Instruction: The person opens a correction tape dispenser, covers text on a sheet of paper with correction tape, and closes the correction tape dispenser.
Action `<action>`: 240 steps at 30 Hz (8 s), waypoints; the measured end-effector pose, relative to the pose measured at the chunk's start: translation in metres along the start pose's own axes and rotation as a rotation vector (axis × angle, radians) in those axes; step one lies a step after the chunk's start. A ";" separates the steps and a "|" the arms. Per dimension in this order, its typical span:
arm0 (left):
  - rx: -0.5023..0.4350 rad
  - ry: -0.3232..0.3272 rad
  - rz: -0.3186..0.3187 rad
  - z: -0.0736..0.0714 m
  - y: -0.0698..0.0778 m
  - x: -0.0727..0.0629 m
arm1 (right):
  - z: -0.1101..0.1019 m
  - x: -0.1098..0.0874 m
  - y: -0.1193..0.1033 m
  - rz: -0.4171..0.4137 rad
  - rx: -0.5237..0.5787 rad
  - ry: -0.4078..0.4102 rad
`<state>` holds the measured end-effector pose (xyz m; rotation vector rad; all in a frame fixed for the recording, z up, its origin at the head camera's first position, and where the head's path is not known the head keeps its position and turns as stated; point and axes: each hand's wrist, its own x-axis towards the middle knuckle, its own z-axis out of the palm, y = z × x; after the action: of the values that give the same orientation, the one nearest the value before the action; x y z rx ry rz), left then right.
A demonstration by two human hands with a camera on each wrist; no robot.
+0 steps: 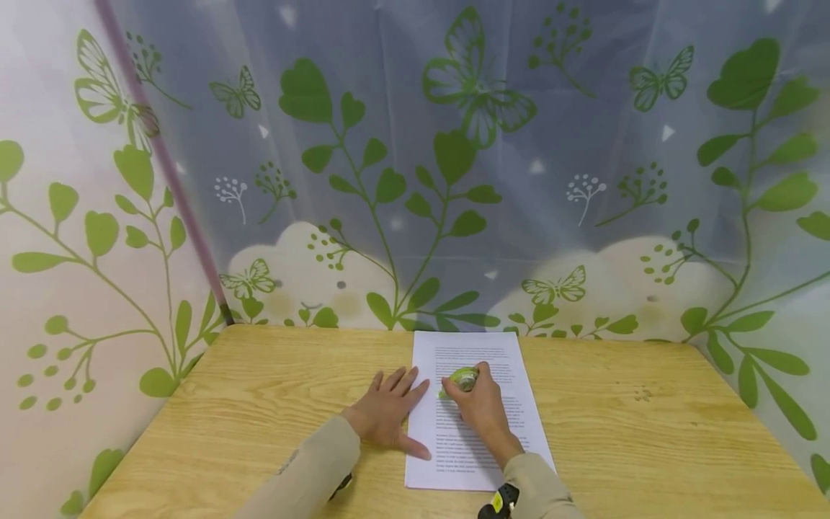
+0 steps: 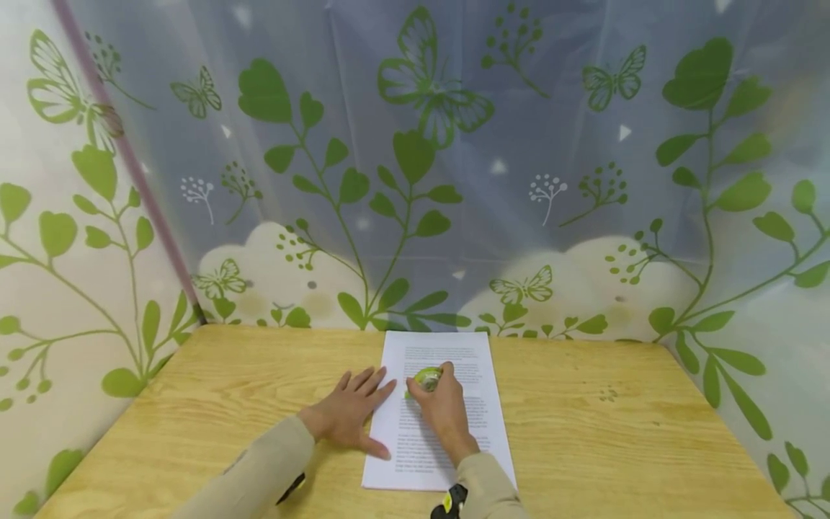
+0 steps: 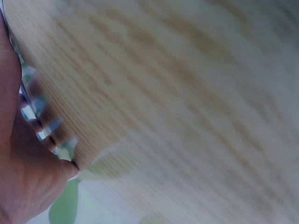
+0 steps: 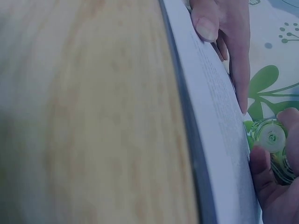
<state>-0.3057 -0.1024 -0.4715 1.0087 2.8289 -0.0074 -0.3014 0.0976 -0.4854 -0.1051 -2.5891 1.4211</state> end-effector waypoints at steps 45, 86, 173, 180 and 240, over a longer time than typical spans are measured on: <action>-0.021 -0.003 0.006 0.000 -0.001 0.000 | -0.024 0.002 0.012 0.018 0.027 -0.040; -0.035 0.013 0.022 -0.002 0.001 -0.001 | -0.045 0.007 0.025 0.039 0.043 -0.060; -0.065 -0.008 0.008 -0.007 0.004 -0.002 | -0.093 0.012 0.050 0.041 -0.101 -0.063; -0.058 -0.017 0.001 -0.004 0.003 -0.001 | -0.097 0.011 0.052 0.055 -0.104 -0.065; -0.051 0.005 0.015 -0.005 0.002 0.000 | -0.119 0.013 0.071 0.149 0.076 -0.038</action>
<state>-0.3050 -0.1009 -0.4662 1.0207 2.8105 0.0683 -0.2924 0.2361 -0.4811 -0.2676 -2.6018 1.5849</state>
